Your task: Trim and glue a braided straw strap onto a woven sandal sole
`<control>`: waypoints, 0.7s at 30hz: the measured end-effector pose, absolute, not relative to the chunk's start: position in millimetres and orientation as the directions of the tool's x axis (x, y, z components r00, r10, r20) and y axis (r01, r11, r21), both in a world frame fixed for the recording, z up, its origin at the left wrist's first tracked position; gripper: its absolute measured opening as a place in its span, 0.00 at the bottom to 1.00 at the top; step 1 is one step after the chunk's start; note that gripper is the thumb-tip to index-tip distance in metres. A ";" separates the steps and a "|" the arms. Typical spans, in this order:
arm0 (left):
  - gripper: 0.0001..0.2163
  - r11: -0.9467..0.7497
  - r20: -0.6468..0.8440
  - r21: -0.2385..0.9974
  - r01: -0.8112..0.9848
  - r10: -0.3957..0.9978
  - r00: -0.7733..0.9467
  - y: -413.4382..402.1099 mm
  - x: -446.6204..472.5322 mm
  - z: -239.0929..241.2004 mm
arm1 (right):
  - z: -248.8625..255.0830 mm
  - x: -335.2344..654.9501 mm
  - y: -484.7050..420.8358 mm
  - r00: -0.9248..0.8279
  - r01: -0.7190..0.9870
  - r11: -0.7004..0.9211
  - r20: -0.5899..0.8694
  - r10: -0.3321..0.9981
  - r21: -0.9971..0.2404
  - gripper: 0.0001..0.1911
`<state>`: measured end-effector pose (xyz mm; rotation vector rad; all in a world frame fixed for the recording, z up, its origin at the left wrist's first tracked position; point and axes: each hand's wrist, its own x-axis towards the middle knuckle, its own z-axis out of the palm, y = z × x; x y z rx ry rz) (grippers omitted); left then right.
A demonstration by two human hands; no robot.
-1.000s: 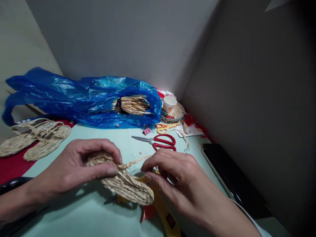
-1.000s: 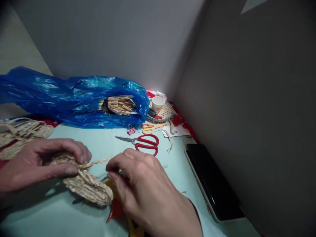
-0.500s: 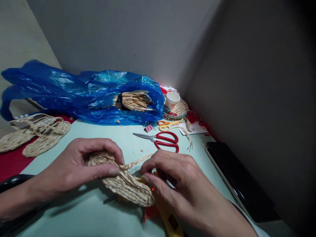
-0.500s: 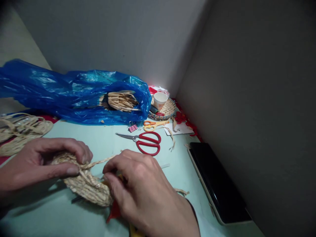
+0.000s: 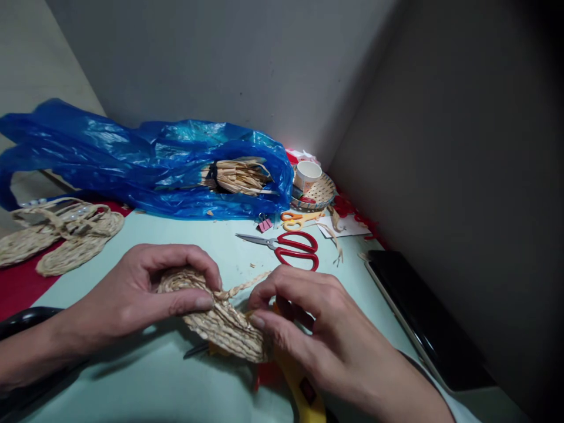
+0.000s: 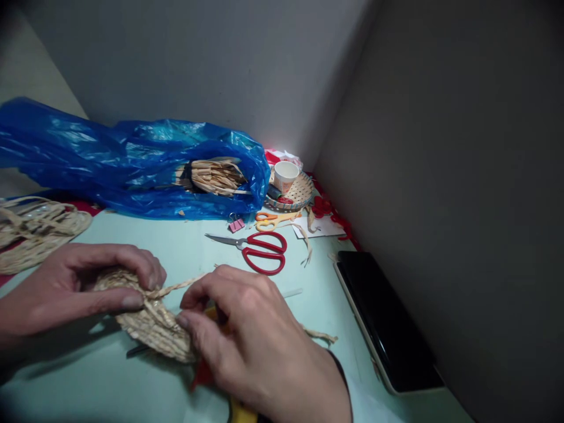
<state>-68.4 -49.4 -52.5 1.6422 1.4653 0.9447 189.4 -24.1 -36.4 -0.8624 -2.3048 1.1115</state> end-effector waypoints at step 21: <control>0.01 -0.097 0.050 0.923 0.373 0.990 0.133 -51.8 -61.8 -54.5 | -47.8 191.6 -10.0 -0.681 0.322 0.646 0.305 0.666 -0.692 0.11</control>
